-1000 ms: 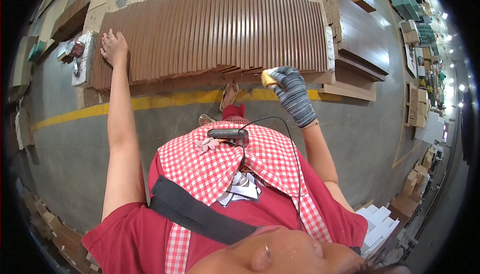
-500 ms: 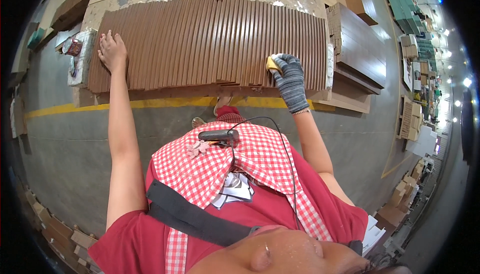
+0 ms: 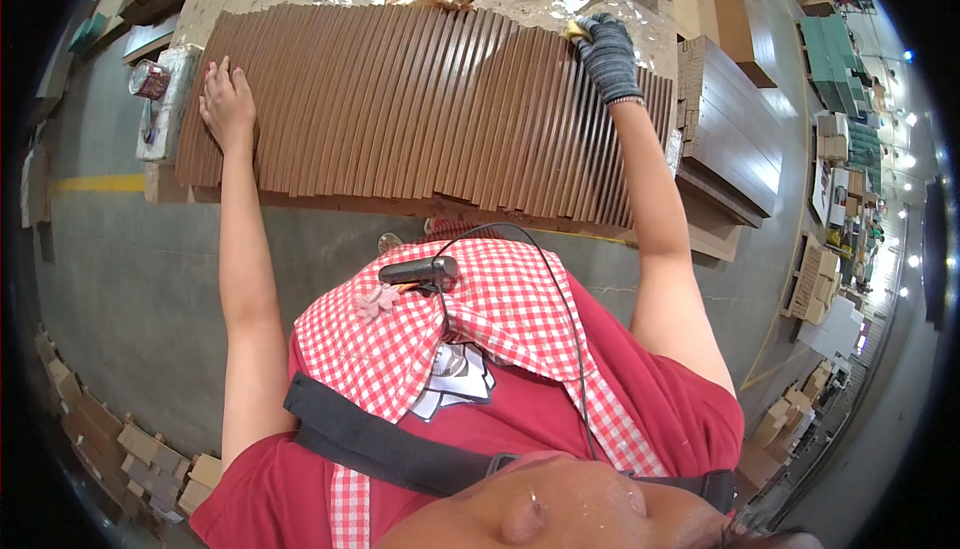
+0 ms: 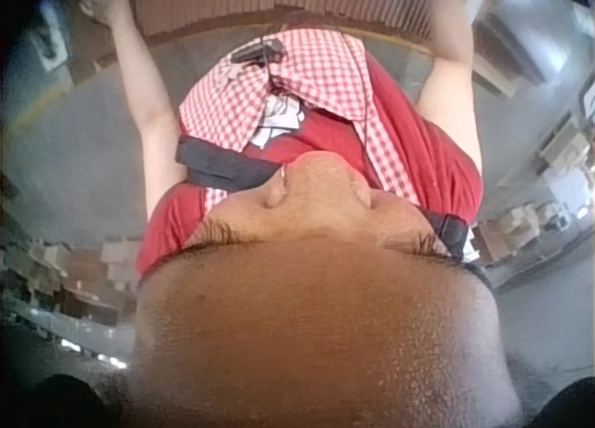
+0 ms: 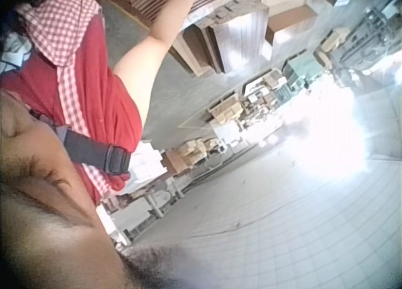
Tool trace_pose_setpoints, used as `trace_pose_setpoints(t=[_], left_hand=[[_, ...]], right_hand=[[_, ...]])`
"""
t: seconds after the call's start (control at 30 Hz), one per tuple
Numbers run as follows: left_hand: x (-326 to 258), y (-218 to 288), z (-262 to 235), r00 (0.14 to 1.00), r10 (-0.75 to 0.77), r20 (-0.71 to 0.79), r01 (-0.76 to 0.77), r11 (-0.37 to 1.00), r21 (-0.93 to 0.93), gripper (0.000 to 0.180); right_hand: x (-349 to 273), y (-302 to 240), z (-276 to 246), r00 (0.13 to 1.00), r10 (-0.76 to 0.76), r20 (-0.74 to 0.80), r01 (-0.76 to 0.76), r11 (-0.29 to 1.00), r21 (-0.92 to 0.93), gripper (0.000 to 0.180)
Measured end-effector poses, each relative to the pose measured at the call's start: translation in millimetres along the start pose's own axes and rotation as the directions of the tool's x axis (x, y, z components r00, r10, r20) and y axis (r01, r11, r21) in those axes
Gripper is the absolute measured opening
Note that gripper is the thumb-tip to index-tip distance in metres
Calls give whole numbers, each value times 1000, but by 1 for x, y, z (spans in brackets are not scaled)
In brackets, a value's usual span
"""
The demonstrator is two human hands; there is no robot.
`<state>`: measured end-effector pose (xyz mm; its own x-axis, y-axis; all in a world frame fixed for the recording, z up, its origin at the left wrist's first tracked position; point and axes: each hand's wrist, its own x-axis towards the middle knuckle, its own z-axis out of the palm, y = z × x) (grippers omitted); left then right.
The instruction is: The person is using a sponge pad to apply a finishing liquid or stain to vertical wooden slats on a workbench.
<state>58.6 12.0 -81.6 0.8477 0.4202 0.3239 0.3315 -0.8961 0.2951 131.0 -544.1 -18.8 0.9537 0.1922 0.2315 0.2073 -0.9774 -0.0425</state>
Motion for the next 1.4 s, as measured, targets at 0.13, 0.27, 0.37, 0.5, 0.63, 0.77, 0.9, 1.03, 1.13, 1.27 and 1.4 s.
trace_pose_setpoints(t=[0.13,0.27,0.37,0.5,0.63,0.77,0.9,1.03,1.13,1.27,1.4], left_hand=[[-2,-4,1,1000,-17,-10,17,1000,16,48],[3,-1,4,1000,-15,8,15,1000,18,48],[12,3,10,1000,-15,17,15,1000,-5,49],[24,-3,21,999,-32,27,32,999,-6,51],[36,-1,34,1000,-8,26,9,1000,-18,51],[50,-3,47,1000,1,30,-1,1000,-9,54],[57,-2,56,999,-27,47,28,999,-17,56],[62,3,56,998,-23,65,24,1000,-16,56],[62,2,56,999,-15,49,15,1000,-13,56],[54,7,53,999,-23,39,23,1000,-16,55],[45,6,45,1000,-20,21,20,1000,1,54]], right_hand=[[7,3,-5,998,62,-33,-59,995,86,32],[-21,-21,-11,992,87,94,-96,991,92,35],[-47,-26,-6,995,95,28,-98,988,122,35],[-85,-70,-30,982,143,121,-152,986,66,32],[-148,-96,-40,991,79,110,-88,993,79,32],[-204,-121,-56,994,36,101,-47,993,111,31],[-233,-129,-70,936,86,342,-221,898,379,33],[-240,-122,-79,990,68,120,-114,889,444,37],[-228,-117,-73,975,215,-62,-160,864,478,39],[-213,-114,-60,991,133,-27,-119,949,293,39],[-193,-98,-53,986,170,5,-163,941,296,35]])
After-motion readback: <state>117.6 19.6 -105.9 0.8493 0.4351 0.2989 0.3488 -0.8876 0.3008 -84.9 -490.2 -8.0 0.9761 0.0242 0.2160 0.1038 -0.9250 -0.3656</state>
